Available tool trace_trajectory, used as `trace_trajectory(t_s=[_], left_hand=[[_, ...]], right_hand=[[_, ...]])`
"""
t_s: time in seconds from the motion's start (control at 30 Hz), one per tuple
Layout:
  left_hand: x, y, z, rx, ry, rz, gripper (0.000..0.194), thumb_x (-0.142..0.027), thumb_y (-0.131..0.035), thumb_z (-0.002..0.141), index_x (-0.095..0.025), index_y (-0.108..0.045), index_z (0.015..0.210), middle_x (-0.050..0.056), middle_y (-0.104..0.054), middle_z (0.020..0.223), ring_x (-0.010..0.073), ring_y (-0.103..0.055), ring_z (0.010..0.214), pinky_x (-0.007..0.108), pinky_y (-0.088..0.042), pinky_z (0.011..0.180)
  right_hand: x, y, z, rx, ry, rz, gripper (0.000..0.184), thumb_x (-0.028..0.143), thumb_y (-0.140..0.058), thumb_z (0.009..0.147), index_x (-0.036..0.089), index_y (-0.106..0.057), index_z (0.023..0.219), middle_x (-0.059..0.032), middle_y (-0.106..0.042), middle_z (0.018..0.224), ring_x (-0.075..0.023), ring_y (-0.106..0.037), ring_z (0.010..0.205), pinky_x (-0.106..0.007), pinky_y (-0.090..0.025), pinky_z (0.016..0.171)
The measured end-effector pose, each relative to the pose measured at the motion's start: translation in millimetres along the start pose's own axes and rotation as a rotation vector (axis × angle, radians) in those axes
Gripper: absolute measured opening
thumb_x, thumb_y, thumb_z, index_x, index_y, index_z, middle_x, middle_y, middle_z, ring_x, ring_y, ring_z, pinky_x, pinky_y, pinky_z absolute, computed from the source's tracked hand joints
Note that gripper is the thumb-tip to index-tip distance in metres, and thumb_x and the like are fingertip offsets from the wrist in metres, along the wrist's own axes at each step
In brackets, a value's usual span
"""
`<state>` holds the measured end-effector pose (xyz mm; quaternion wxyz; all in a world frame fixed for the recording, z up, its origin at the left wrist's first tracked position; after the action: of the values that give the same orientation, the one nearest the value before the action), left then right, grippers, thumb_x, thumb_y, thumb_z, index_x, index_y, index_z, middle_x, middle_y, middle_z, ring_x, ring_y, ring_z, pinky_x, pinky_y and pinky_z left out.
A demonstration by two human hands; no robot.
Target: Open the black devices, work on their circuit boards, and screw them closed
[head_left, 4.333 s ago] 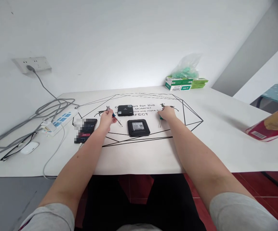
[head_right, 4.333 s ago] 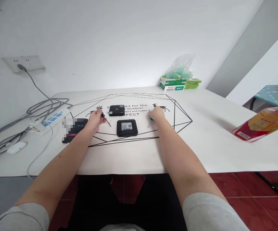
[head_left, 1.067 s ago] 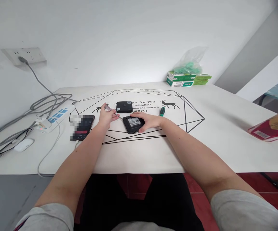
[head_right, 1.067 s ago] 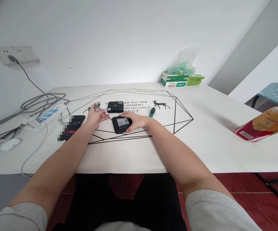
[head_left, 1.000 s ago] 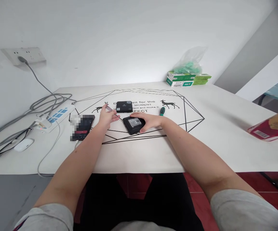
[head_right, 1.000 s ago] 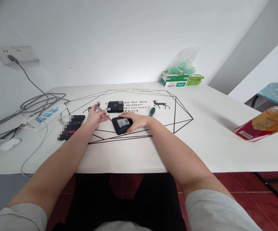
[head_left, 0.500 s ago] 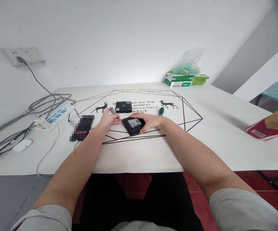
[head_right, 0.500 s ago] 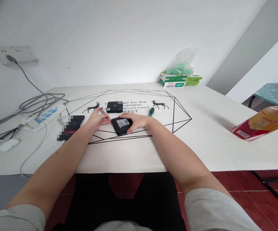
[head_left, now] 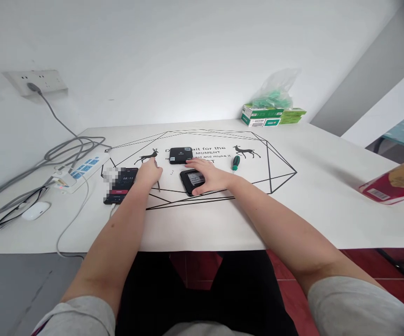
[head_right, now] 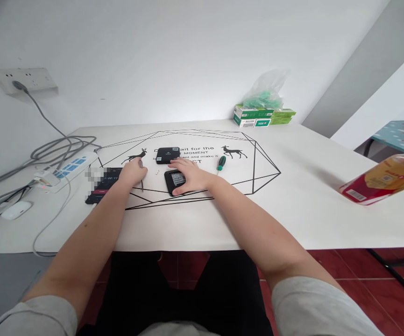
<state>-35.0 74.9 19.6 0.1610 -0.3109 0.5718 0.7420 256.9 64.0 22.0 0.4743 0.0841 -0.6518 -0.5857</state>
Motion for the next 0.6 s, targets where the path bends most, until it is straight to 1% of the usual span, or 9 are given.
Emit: trace_trajectory(t_s=[0.03,0.1,0.2,0.27,0.33,0.4,0.43,0.5,0.6], left_hand=[[1.4,-0.4,0.5,0.026,-0.033,0.106,0.043,-0.016,-0.080,0.075,-0.021,-0.074,0.118,0.022,-0.076,0.112,0.0480,-0.072,0.120,0.058,-0.057,0.102],[1.5,-1.3,0.5,0.079,-0.055,0.212,0.038,-0.019,-0.077,0.079,-0.019,-0.075,0.117,0.026,-0.073,0.122,0.0498,-0.070,0.124,0.059,-0.054,0.106],[-5.5,1.3,-3.4,0.066,-0.089,0.224,0.047,-0.027,-0.078,0.082,-0.017,-0.075,0.128,0.028,-0.064,0.141,0.0511,-0.062,0.136,0.061,-0.049,0.114],[-14.6,4.0,-10.9,0.090,-0.237,0.205,0.057,-0.035,-0.081,0.083,-0.021,-0.074,0.138,0.023,-0.062,0.148,0.0492,-0.053,0.146,0.062,-0.042,0.122],[-25.7,3.5,-23.1,0.298,-0.477,0.145,0.069,-0.045,-0.084,0.082,-0.030,-0.069,0.148,0.015,-0.063,0.155,0.0454,-0.046,0.153,0.062,-0.034,0.129],[-35.3,0.3,-36.3,0.508,-0.561,0.108,0.094,-0.057,-0.094,0.070,-0.032,-0.063,0.155,0.012,-0.061,0.160,0.0476,-0.044,0.154,0.062,-0.037,0.127],[-39.6,-2.1,-42.0,0.582,-0.588,0.094,0.104,-0.060,-0.097,0.066,-0.032,-0.060,0.159,0.012,-0.061,0.160,0.0482,-0.044,0.154,0.061,-0.040,0.125],[-46.7,-7.0,-49.7,0.631,-0.627,0.068,0.114,-0.062,-0.100,0.061,-0.030,-0.057,0.161,0.013,-0.061,0.160,0.0489,-0.044,0.153,0.060,-0.042,0.124],[-52.2,-12.8,-53.0,0.595,-0.632,0.042,0.113,-0.061,-0.100,0.060,-0.024,-0.057,0.158,0.014,-0.063,0.157,0.0490,-0.048,0.148,0.060,-0.042,0.123]], right_hand=[[5.9,-3.3,1.9,-0.003,0.026,-0.009,0.110,0.063,-0.092,0.072,0.026,-0.048,0.166,-0.0163,-0.039,0.180,-0.0453,-0.024,0.171,-0.070,-0.015,0.138],[15.6,-8.5,5.3,0.025,0.049,-0.016,0.102,0.055,-0.089,0.076,0.024,-0.050,0.164,-0.0175,-0.050,0.173,-0.0445,-0.040,0.163,-0.067,-0.023,0.136],[23.6,-10.2,7.6,0.025,0.055,-0.021,0.093,0.049,-0.086,0.074,0.023,-0.056,0.158,-0.0169,-0.062,0.159,-0.0437,-0.054,0.149,-0.063,-0.034,0.130],[24.7,-8.3,7.3,-0.011,0.036,-0.016,0.088,0.048,-0.086,0.071,0.022,-0.060,0.151,-0.0166,-0.067,0.150,-0.0436,-0.057,0.142,-0.062,-0.039,0.125],[23.6,-5.5,5.8,-0.052,0.011,0.008,0.081,0.046,-0.087,0.069,0.023,-0.063,0.142,-0.0152,-0.068,0.141,-0.0424,-0.059,0.136,-0.060,-0.042,0.121],[21.8,-2.7,4.2,-0.094,0.001,0.045,0.074,0.045,-0.087,0.066,0.024,-0.064,0.134,-0.0127,-0.068,0.135,-0.0403,-0.060,0.132,-0.057,-0.044,0.118],[20.9,-1.5,3.5,-0.112,0.001,0.064,0.072,0.044,-0.086,0.065,0.025,-0.063,0.130,-0.0115,-0.068,0.132,-0.0392,-0.060,0.129,-0.056,-0.044,0.117],[19.7,0.2,2.6,-0.141,-0.011,0.093,0.068,0.045,-0.086,0.062,0.025,-0.061,0.123,-0.0097,-0.068,0.126,-0.0370,-0.059,0.124,-0.055,-0.047,0.112],[18.3,1.7,2.7,-0.163,-0.044,0.127,0.067,0.045,-0.087,0.059,0.024,-0.058,0.116,-0.0084,-0.066,0.119,-0.0345,-0.058,0.117,-0.051,-0.049,0.105]])
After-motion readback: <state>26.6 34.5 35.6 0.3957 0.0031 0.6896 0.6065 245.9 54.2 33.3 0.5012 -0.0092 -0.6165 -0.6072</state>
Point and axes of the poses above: each hand's wrist, its own z-axis towards the middle knuckle, its own y-axis out of the back of the hand, x = y × z, the point moved 1 cm from there along z, towards the middle knuckle
